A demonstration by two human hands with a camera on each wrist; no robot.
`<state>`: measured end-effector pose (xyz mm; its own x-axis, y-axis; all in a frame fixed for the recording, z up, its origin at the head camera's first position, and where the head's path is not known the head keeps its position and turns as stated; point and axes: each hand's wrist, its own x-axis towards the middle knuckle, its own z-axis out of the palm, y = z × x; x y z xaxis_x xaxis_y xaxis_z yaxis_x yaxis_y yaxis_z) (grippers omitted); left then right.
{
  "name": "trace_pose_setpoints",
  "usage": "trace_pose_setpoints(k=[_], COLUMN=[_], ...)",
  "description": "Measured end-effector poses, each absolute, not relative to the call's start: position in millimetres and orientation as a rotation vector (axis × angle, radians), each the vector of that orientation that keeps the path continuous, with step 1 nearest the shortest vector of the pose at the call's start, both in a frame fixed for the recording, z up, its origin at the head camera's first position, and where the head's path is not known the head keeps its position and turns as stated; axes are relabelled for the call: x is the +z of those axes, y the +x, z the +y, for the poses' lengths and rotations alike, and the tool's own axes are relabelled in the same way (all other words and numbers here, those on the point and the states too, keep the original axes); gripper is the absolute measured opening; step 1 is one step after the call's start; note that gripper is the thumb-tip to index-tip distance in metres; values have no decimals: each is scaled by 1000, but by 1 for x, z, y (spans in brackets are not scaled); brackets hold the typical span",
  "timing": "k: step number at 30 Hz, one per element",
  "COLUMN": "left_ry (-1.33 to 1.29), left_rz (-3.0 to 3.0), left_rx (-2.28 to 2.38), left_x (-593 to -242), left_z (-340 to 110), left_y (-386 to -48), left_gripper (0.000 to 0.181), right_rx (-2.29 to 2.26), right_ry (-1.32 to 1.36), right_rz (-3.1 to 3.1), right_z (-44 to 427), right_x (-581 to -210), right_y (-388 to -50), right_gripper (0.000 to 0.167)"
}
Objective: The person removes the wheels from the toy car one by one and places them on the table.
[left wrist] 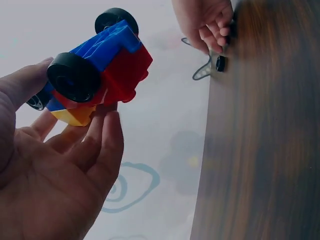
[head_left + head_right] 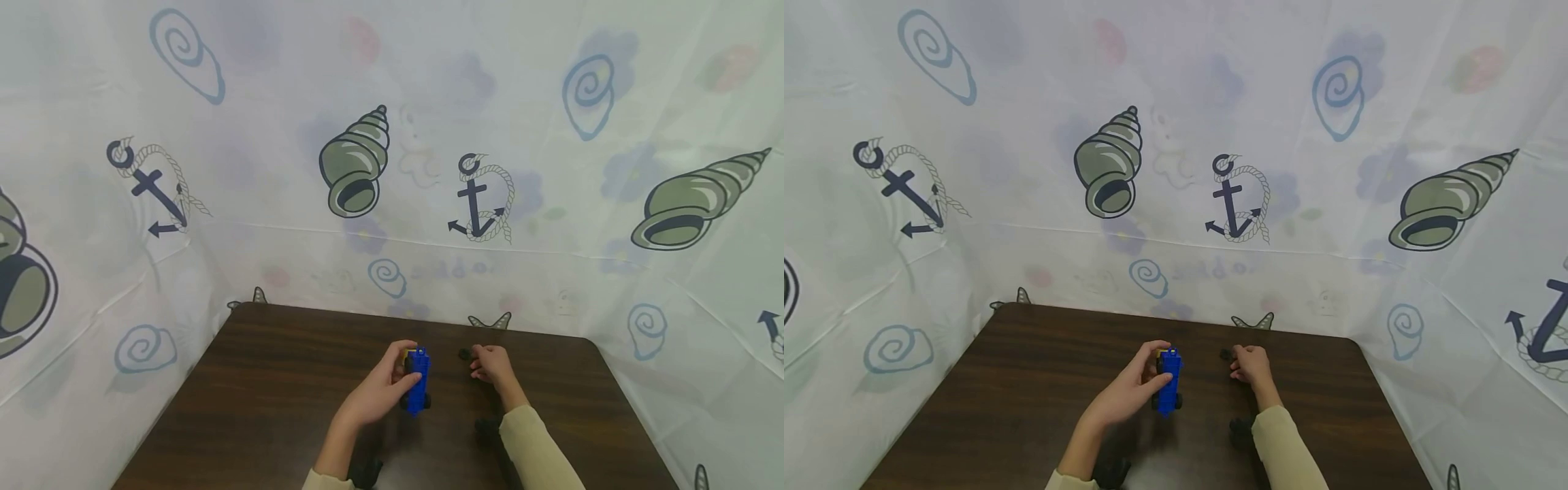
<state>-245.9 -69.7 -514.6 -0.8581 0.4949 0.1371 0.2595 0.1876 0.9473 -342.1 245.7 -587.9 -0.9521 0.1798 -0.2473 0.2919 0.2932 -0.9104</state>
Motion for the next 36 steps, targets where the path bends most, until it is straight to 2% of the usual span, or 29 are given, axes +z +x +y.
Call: trace_pose_setpoints(k=[8,15,18,22,27,30,36], left_ry=[677,651,648,636,644,690,768], left_rz=[2282,2302,2281,2291,2312,2318,2361], left_rx=[1873,2050,2101,2123,2097,2072,2056], left_x=[-510,-505,-506,-507,-508,-509,-510], left_z=[-70,-70,-69,-66,-62,-59,-58], left_y=[-247,-247,-247,-248,-248,-249,-248], left_gripper=[63,63,63,61,61,61,57], right_rx=[-1795,-1782,-1821,-1787,-1507,-1428,-1486], right_ry=[475,308,227,77,-214,-368,-536], right_rz=[2419,2473,2434,2409,2552,2559,2466], right_z=[242,215,201,184,167,162,159], right_x=[-585,-566,-555,-542,-526,-523,-527], right_y=[-329,-309,-297,-280,-261,-255,-251], right_gripper=[37,42,51,72,86,79,56])
